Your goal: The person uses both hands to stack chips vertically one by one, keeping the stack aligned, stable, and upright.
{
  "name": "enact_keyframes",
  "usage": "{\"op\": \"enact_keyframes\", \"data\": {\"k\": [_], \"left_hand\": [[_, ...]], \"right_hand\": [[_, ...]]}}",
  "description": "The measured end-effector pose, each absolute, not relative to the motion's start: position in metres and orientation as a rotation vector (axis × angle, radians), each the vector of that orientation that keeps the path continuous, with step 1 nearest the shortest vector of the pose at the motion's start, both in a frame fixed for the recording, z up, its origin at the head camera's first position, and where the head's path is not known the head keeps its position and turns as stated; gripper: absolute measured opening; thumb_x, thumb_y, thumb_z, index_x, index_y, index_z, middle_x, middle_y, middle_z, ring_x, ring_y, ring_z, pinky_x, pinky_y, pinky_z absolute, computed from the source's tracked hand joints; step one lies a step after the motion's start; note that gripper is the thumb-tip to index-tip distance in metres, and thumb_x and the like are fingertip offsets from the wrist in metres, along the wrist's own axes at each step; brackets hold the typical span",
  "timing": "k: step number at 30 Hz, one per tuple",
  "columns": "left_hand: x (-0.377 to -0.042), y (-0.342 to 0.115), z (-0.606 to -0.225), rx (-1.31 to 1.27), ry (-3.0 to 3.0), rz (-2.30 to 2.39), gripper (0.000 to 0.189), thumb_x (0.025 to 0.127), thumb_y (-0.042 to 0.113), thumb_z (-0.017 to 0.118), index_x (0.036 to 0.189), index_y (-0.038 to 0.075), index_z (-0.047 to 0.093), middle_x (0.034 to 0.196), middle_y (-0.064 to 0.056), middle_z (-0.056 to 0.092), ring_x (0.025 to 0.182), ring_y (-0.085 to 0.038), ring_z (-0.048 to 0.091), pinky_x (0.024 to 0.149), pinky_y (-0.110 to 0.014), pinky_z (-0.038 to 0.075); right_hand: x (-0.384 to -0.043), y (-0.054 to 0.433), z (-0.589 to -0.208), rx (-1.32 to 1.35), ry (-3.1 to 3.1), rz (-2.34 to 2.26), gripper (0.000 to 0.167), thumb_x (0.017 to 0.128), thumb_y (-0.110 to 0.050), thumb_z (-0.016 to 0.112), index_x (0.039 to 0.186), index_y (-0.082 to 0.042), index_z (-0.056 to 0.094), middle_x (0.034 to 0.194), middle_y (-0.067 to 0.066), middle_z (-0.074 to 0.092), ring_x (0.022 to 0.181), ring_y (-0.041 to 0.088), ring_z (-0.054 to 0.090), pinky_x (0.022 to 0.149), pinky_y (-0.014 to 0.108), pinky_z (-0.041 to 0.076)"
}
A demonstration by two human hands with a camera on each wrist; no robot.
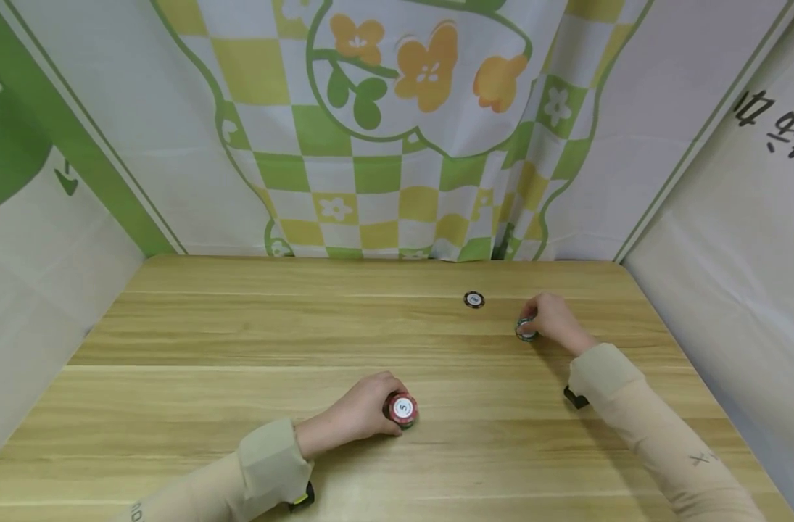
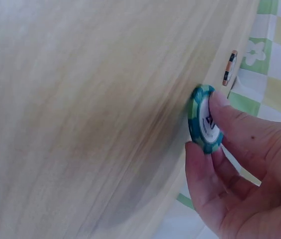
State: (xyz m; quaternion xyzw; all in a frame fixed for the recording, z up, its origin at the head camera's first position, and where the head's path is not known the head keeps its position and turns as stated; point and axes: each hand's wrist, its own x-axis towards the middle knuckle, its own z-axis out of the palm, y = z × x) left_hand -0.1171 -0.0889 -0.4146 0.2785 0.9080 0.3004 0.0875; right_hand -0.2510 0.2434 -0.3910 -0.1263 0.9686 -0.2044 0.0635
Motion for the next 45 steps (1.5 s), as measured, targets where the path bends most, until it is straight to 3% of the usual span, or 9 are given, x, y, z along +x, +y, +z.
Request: {"op": "enact_keyframes", "data": {"k": [6, 12, 29, 45], "left_hand": [[-0.117, -0.089, -0.415, 0.829, 2.708, 0.888, 0.046, 0.057, 0.013, 0.084, 0.096, 0.002, 0.062, 0.09, -0.003, 0.057, 0.084, -0.018, 0.056, 0.077, -0.03, 0.047], [-0.117, -0.089, -0.415, 0.841, 2.712, 0.894, 0.046, 0.057, 0.013, 0.084, 0.095, 0.002, 0.062, 0.089, -0.003, 0.057, 0.084, -0.018, 0.056, 0.077, -0.03, 0.047], [-0.118, -0.088, -0.415, 0.842, 2.71, 0.886, 0.044, 0.056, 0.012, 0.084, 0.093, 0.003, 0.062, 0.087, -0.001, 0.057, 0.082, -0.016, 0.056, 0.075, -0.028, 0.047], [-0.117, -0.088, -0.414, 0.858, 2.711, 0.893, 0.043, 0.055, 0.009, 0.084, 0.091, 0.002, 0.062, 0.086, -0.002, 0.055, 0.081, -0.017, 0.055, 0.074, -0.029, 0.046]], "right_hand": [[-0.245, 0.243, -0.389, -0.332, 2.769, -0.837, 0.014, 0.078, -0.004, 0.068, 0.087, 0.006, 0.067, 0.078, 0.012, 0.066, 0.06, 0.017, 0.059, 0.055, 0.03, 0.051], [-0.238, 0.238, -0.387, -0.217, 2.535, -1.019, 0.016, 0.083, -0.002, 0.063, 0.094, 0.01, 0.065, 0.083, 0.012, 0.066, 0.066, 0.014, 0.061, 0.061, 0.032, 0.054], [-0.223, 0.214, -0.386, -0.174, 2.292, -1.174, 0.025, 0.083, -0.002, 0.062, 0.103, 0.012, 0.062, 0.091, 0.015, 0.066, 0.067, 0.011, 0.062, 0.064, 0.028, 0.054], [-0.207, 0.188, -0.385, -0.189, 2.176, -1.298, 0.025, 0.082, 0.0, 0.064, 0.103, 0.013, 0.062, 0.086, 0.014, 0.066, 0.064, 0.011, 0.062, 0.063, 0.027, 0.054]]}}
